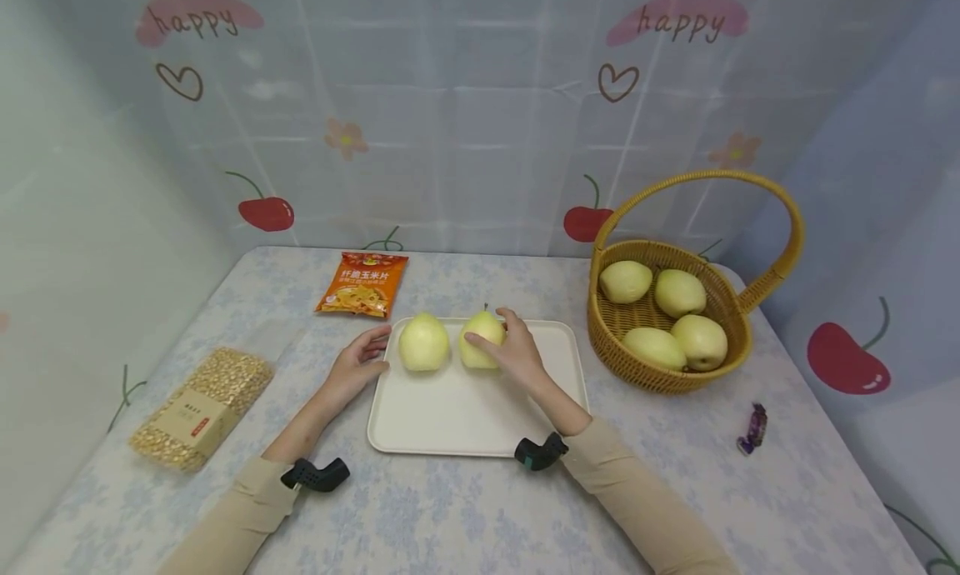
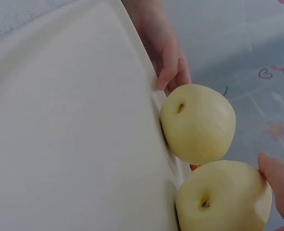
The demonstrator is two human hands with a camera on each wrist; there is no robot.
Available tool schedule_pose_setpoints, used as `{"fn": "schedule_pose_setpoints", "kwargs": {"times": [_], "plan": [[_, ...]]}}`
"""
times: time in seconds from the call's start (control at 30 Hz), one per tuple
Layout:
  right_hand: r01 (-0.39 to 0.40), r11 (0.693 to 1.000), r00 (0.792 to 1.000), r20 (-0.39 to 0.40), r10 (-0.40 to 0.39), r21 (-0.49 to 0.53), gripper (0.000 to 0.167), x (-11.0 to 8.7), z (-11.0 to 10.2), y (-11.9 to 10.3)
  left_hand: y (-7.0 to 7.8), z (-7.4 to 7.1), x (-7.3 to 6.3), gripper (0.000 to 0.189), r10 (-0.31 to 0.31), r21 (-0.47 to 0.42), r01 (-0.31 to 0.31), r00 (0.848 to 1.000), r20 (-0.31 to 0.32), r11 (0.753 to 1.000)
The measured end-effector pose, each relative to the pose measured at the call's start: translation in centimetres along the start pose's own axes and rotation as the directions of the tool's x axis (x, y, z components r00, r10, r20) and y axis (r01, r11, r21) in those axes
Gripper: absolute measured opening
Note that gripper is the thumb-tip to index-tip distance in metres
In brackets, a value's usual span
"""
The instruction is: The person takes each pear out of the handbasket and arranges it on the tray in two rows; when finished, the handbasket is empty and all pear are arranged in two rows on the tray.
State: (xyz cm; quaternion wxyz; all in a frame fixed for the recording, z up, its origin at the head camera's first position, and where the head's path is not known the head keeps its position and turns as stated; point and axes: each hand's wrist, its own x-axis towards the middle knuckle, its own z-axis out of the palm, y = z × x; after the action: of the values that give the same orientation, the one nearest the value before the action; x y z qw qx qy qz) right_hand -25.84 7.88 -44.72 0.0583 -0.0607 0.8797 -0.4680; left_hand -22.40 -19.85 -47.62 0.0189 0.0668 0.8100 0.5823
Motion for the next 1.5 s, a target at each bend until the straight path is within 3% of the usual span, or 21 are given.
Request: {"fn": "schedule_pose_setpoints", "kwargs": {"times": [0.1,0.23,0.5,0.8,0.93,1.2,1.33,1.5], "plan": [[0.001,1.000,1.000,0.005,-0.001,-0.002,0.078,0.1,-0.1,0.0,-0.2,-0.1,0.3,0.057,-0.014,-0.003,0.014,1.000,0.008,1.000],[0.003,1.000,1.000,0.007,-0.003,-0.010,0.079,0.3,-0.3,0.0,-1.8,0.0,0.9,0.058,0.003,0.008,-0.003,1.000,-0.004,1.000],[0.012,1.000,1.000,-0.026,-0.013,-0.005,0.074,-0.1,-1.4,-0.3,-2.2,0.2,0.8,0.057,0.009,0.019,-0.009,1.000,-0.025,1.000],[0.032,0.999,0.997,-0.067,-0.031,0.026,0.070,-1.2,-5.9,0.0,-2.7,0.3,0.8,0.057,0.012,0.004,-0.012,0.999,-0.036,1.000],[0.064,0.997,0.993,-0.100,-0.060,0.040,0.069,-1.9,-8.3,0.4,-2.1,0.2,0.8,0.057,-0.009,-0.006,0.009,1.000,-0.022,1.000],[0.057,0.998,0.978,-0.201,-0.059,-0.018,0.067,-3.3,-13.1,1.9,1.2,0.2,-0.6,0.057,-0.014,0.007,0.014,1.000,0.009,1.000],[0.030,0.999,0.972,-0.233,-0.032,-0.009,0.071,-3.8,-15.2,2.9,1.7,0.1,-0.7,0.057,-0.020,0.016,0.020,1.000,0.000,1.000],[-0.013,1.000,0.967,-0.255,0.008,-0.016,0.075,-4.7,-17.1,4.4,1.2,0.1,-0.5,0.057,-0.028,0.022,0.028,1.000,0.000,0.999]]}}
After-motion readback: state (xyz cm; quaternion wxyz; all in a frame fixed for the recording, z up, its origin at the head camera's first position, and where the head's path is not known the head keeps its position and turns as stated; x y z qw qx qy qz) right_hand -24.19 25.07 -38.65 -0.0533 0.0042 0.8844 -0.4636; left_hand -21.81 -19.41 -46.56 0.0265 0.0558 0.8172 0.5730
